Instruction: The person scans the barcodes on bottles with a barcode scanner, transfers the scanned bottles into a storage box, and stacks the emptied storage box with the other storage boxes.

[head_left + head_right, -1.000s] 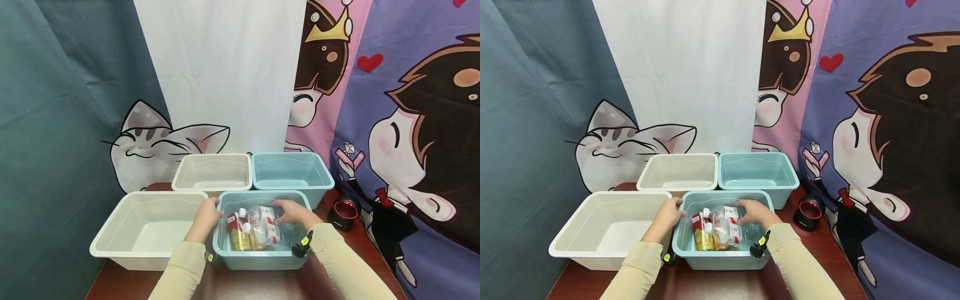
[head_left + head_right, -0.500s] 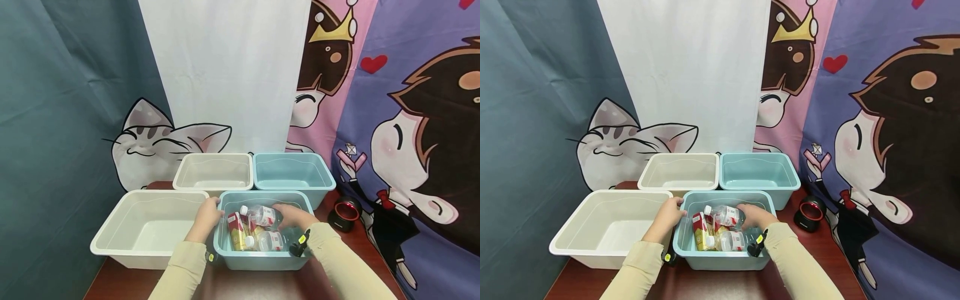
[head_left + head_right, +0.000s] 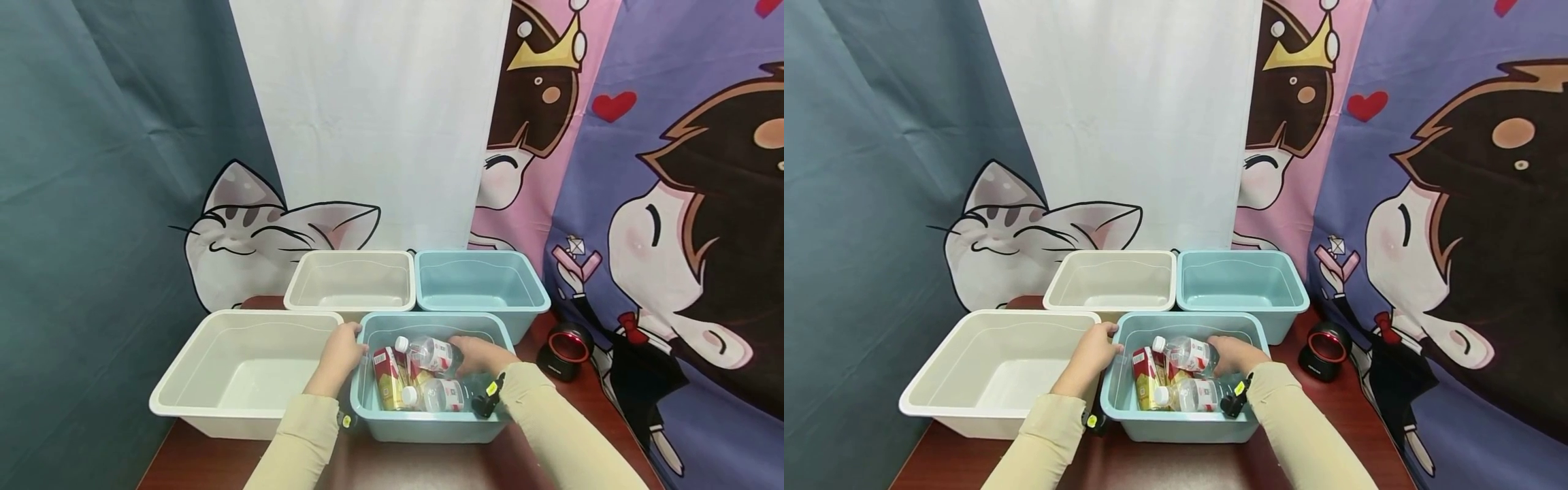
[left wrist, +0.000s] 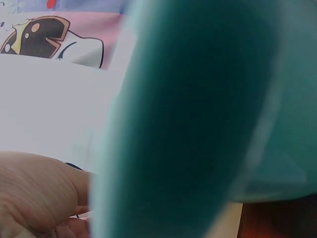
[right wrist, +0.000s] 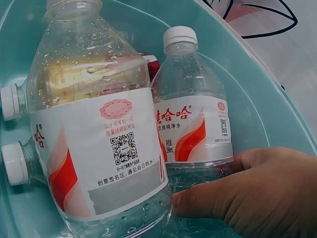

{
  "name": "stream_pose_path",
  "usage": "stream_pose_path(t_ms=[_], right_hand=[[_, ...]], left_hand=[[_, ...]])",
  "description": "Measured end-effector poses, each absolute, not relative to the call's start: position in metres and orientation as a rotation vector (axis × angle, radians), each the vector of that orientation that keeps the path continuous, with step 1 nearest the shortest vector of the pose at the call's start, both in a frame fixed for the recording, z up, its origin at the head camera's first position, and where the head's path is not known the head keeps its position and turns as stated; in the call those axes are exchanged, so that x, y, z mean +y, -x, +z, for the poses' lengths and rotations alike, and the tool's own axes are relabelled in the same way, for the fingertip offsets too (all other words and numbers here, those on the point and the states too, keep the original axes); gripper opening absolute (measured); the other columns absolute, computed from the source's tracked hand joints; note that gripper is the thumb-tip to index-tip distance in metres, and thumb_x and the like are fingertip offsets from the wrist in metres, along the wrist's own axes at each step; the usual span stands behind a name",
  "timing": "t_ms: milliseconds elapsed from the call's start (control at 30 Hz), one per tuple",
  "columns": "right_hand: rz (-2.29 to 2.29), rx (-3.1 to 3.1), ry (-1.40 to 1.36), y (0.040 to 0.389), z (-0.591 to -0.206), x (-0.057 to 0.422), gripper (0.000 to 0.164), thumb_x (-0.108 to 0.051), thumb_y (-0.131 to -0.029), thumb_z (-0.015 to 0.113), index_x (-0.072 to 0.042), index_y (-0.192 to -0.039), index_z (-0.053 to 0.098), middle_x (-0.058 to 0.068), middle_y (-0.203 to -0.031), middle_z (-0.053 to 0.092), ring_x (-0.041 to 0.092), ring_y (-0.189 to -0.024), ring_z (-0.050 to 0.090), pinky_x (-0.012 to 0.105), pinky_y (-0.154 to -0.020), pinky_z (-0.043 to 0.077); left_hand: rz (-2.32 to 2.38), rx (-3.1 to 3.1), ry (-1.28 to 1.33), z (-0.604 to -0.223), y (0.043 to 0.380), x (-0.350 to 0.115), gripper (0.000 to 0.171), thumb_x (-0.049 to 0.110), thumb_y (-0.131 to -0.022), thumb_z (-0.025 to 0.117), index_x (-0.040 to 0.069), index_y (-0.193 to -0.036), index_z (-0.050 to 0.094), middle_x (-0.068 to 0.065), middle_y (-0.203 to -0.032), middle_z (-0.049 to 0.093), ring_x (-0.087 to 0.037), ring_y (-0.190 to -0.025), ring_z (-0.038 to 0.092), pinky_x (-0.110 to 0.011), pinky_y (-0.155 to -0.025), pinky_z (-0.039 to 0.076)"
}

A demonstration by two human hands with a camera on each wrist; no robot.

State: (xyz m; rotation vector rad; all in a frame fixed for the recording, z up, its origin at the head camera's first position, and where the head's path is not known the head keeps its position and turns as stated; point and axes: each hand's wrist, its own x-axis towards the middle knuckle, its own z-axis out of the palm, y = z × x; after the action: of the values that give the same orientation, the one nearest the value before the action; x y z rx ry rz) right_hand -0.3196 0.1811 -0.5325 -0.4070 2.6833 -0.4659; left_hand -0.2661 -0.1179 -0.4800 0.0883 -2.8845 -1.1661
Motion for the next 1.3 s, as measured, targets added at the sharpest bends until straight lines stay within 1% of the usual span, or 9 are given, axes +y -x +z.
stream_pose_path(t_ms=[100, 233, 533, 700, 833, 900, 1033, 1133, 1300], right_hand=[[-0.477, 2.688, 0.403, 0.32, -0.531, 0.182, 0.073, -0.012, -0.071, 0.092, -0.009, -0.136, 0.058, 0.01, -0.13, 0.064, 0.034, -0.127, 0.057, 0.054, -0.109, 0.044], [-0.47, 2.701, 0.42, 0.32, -0.53, 0.183, 0.07, -0.014, -0.071, 0.092, -0.01, -0.133, 0.06, 0.009, -0.127, 0.065, 0.033, -0.123, 0.058, 0.054, -0.108, 0.045], [-0.532, 2.717, 0.418, 0.321, -0.526, 0.184, 0.061, -0.015, -0.07, 0.091, -0.018, -0.125, 0.065, 0.0, -0.116, 0.068, 0.025, -0.113, 0.062, 0.053, -0.104, 0.049], [-0.602, 2.707, 0.455, 0.32, -0.522, 0.183, 0.062, -0.016, -0.072, 0.089, -0.019, -0.128, 0.063, -0.003, -0.116, 0.067, 0.022, -0.11, 0.062, 0.051, -0.103, 0.05], [-0.669, 2.698, 0.492, 0.319, -0.518, 0.181, 0.066, -0.017, -0.074, 0.088, -0.017, -0.134, 0.06, 0.0, -0.121, 0.066, 0.023, -0.114, 0.061, 0.052, -0.105, 0.048], [-0.679, 2.703, 0.499, 0.319, -0.516, 0.18, 0.069, -0.019, -0.075, 0.088, -0.015, -0.138, 0.058, 0.002, -0.125, 0.065, 0.025, -0.118, 0.06, 0.052, -0.107, 0.047], [-0.703, 2.712, 0.504, 0.318, -0.515, 0.179, 0.074, -0.022, -0.076, 0.088, -0.012, -0.141, 0.055, 0.004, -0.131, 0.063, 0.026, -0.123, 0.057, 0.05, -0.109, 0.045], [-0.74, 2.715, 0.51, 0.316, -0.514, 0.179, 0.075, -0.023, -0.076, 0.088, -0.01, -0.142, 0.055, 0.006, -0.132, 0.063, 0.028, -0.125, 0.057, 0.051, -0.109, 0.045], [-0.849, 2.712, 0.553, 0.315, -0.516, 0.18, 0.072, -0.025, -0.075, 0.087, -0.011, -0.138, 0.057, 0.005, -0.128, 0.065, 0.027, -0.121, 0.059, 0.051, -0.106, 0.047]], left_hand=[[-1.152, -2.883, -0.084, -0.479, 0.267, -0.118, 0.049, 0.0, -0.084, 0.076, -0.011, -0.129, 0.06, -0.028, -0.128, 0.063, -0.044, -0.12, 0.061, -0.053, -0.099, 0.053], [-1.144, -2.888, -0.085, -0.478, 0.267, -0.118, 0.049, 0.0, -0.085, 0.076, -0.01, -0.13, 0.06, -0.028, -0.128, 0.063, -0.044, -0.12, 0.061, -0.053, -0.098, 0.053], [-1.152, -2.89, -0.092, -0.48, 0.267, -0.115, 0.049, 0.003, -0.087, 0.075, -0.009, -0.131, 0.059, -0.027, -0.13, 0.062, -0.043, -0.121, 0.06, -0.053, -0.101, 0.051], [-1.118, -2.911, -0.1, -0.478, 0.265, -0.114, 0.049, 0.002, -0.088, 0.073, -0.009, -0.133, 0.058, -0.027, -0.131, 0.061, -0.044, -0.122, 0.059, -0.054, -0.101, 0.051], [-1.065, -2.93, -0.1, -0.474, 0.264, -0.114, 0.049, 0.003, -0.089, 0.072, -0.009, -0.134, 0.057, -0.028, -0.132, 0.06, -0.044, -0.123, 0.058, -0.054, -0.102, 0.05], [-1.047, -2.938, -0.095, -0.472, 0.263, -0.113, 0.05, 0.006, -0.089, 0.074, -0.009, -0.134, 0.057, -0.028, -0.13, 0.061, -0.044, -0.121, 0.06, -0.055, -0.101, 0.05], [-1.024, -2.931, -0.052, -0.469, 0.26, -0.111, 0.049, 0.017, -0.087, 0.077, -0.008, -0.127, 0.062, -0.025, -0.119, 0.068, -0.043, -0.112, 0.066, -0.056, -0.096, 0.054], [-1.003, -2.904, -0.022, -0.468, 0.258, -0.109, 0.053, 0.024, -0.085, 0.079, -0.006, -0.126, 0.063, -0.023, -0.114, 0.069, -0.043, -0.109, 0.066, -0.058, -0.096, 0.053], [-1.03, -2.826, -0.024, -0.471, 0.258, -0.1, 0.071, 0.033, -0.085, 0.079, -0.002, -0.141, 0.052, -0.026, -0.13, 0.057, -0.045, -0.122, 0.054, -0.059, -0.103, 0.047]])
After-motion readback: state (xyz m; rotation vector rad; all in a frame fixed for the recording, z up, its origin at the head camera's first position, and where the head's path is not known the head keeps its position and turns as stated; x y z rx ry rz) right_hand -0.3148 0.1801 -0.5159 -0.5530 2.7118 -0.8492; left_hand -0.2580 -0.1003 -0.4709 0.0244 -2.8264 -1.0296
